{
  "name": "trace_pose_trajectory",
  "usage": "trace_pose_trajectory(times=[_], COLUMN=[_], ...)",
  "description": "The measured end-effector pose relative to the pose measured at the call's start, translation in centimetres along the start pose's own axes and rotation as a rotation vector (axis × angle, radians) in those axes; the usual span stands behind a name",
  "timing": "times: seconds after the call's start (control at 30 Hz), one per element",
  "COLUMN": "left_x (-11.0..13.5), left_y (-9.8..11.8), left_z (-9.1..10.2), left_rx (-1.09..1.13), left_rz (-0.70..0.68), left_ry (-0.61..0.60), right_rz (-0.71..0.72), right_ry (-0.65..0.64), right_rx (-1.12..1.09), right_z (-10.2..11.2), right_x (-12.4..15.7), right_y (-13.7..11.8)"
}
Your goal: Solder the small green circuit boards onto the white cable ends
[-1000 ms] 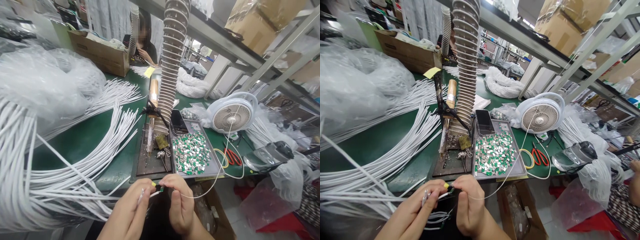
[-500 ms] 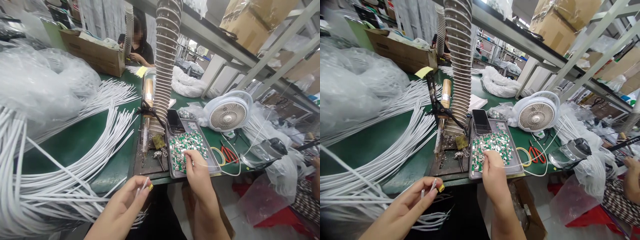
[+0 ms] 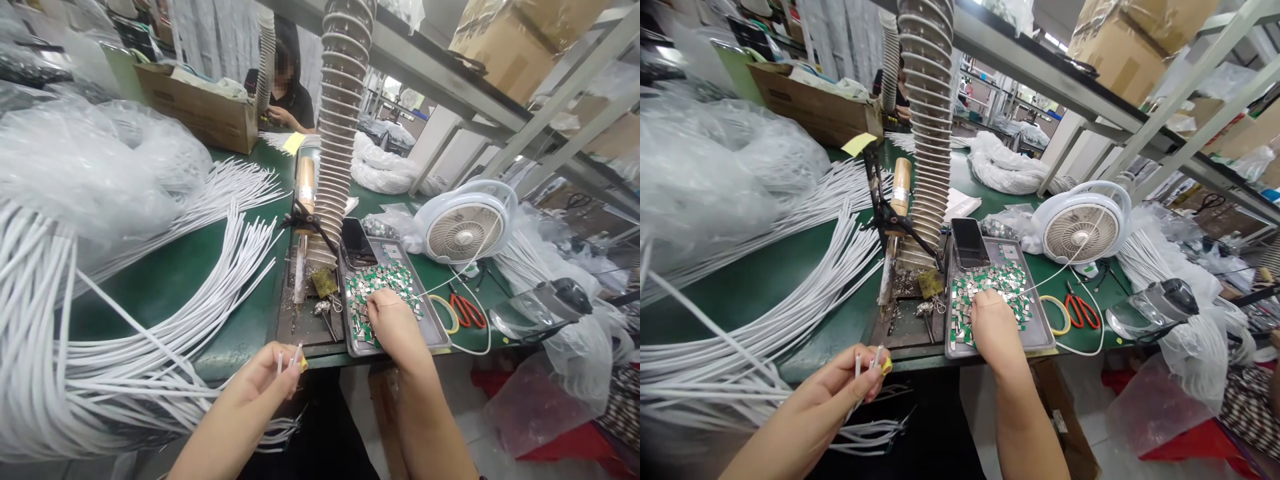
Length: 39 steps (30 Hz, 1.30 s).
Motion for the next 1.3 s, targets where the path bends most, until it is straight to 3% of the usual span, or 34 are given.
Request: trace_pose_trajectory(times=[0.33,0.5,0.73,0.97,1.3], left_x=[0.3,0.1,-0.2,-0.3,-0.2], left_y=[0.0,-0.1,0.3,1.1,1.9], left_z=[-0.9,-0.3,-0.3,-0.9,-1.0], left_rx=[0.164,0.133,0.060,0.002,0.025], left_rz=[0.105,0.055,-0.003,-0.044,-0.140], left_ry=[0.026,0.093,0.140,0.053,0.027], right_rz=[0.030,0.020,0.129,0.224,0.038], right_ry=[0.022,0.116,0.319,0.242,0.099], right_rx=[0.016,-0.052,-0.549,-0.866,-1.081], right_z=[-0.1,1.0,3.1,1.9,-1.3], right_x=[-0.1,0.5,3.6,5.8,5.0], right_y=[0.1,-0.3,-3.5,-7.3,-7.9])
Point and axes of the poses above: each hand's wrist, its own x-axis away from the middle knuckle, its own z-axis out of the back of the hand, y = z × x, the point moved 8 cm from there along -x, towards the middle knuckle, and after that the axes turned 3 degrees about -x, right-handed, at the moved point
